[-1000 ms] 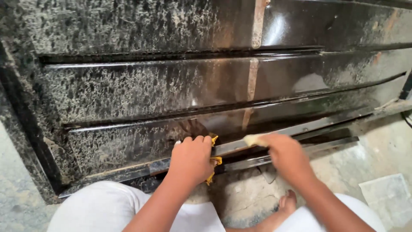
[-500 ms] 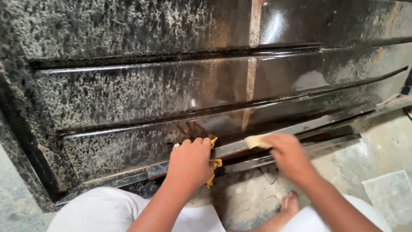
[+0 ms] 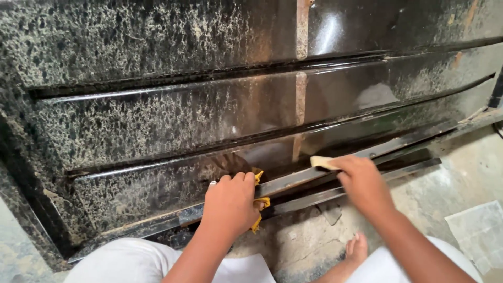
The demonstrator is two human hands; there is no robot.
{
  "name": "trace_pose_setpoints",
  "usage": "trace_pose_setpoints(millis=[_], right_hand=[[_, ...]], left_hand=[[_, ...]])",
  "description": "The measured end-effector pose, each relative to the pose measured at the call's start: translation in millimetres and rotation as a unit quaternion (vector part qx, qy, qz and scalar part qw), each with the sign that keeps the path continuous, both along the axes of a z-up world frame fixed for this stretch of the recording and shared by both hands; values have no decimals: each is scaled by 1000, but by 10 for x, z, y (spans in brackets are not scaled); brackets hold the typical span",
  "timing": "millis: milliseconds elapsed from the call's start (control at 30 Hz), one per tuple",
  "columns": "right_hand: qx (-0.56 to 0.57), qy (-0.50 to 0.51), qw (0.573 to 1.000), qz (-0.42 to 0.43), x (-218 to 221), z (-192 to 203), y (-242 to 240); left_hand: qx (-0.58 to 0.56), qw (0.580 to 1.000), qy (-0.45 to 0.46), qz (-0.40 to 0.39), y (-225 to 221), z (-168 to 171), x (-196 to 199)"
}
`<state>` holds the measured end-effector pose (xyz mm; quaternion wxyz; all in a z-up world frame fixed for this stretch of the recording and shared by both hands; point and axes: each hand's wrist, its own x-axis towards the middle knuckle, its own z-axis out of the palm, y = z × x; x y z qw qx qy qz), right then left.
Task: Sanding the slats of a black metal gate followed by wiping it down with a yellow cloth.
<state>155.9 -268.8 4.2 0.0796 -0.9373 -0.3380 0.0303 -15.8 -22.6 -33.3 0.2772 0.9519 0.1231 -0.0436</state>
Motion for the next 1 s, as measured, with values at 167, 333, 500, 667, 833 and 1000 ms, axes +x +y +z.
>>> trace_pose_setpoints(millis=[167, 333, 500, 667, 833, 1000], right_hand=[[-2, -6, 999, 43, -62, -74, 58], [-22, 6, 999, 44, 12, -92, 24], [14, 20, 996, 88, -279, -15, 171], [-13, 18, 999, 30, -122, -122, 102], [0, 144, 989, 24, -319, 5, 230], [-21, 76, 997, 13, -149, -148, 103]], left_hand=[[-5, 1000, 6, 4, 8, 11, 5], [-2, 1000, 19, -5, -1, 7, 18], [0, 1000, -1, 4, 1, 9, 11], [-8, 1000, 28, 1, 21, 54, 29], [-1, 1000, 7, 1, -1, 64, 21], [13, 1000, 0, -2, -7, -58, 8]])
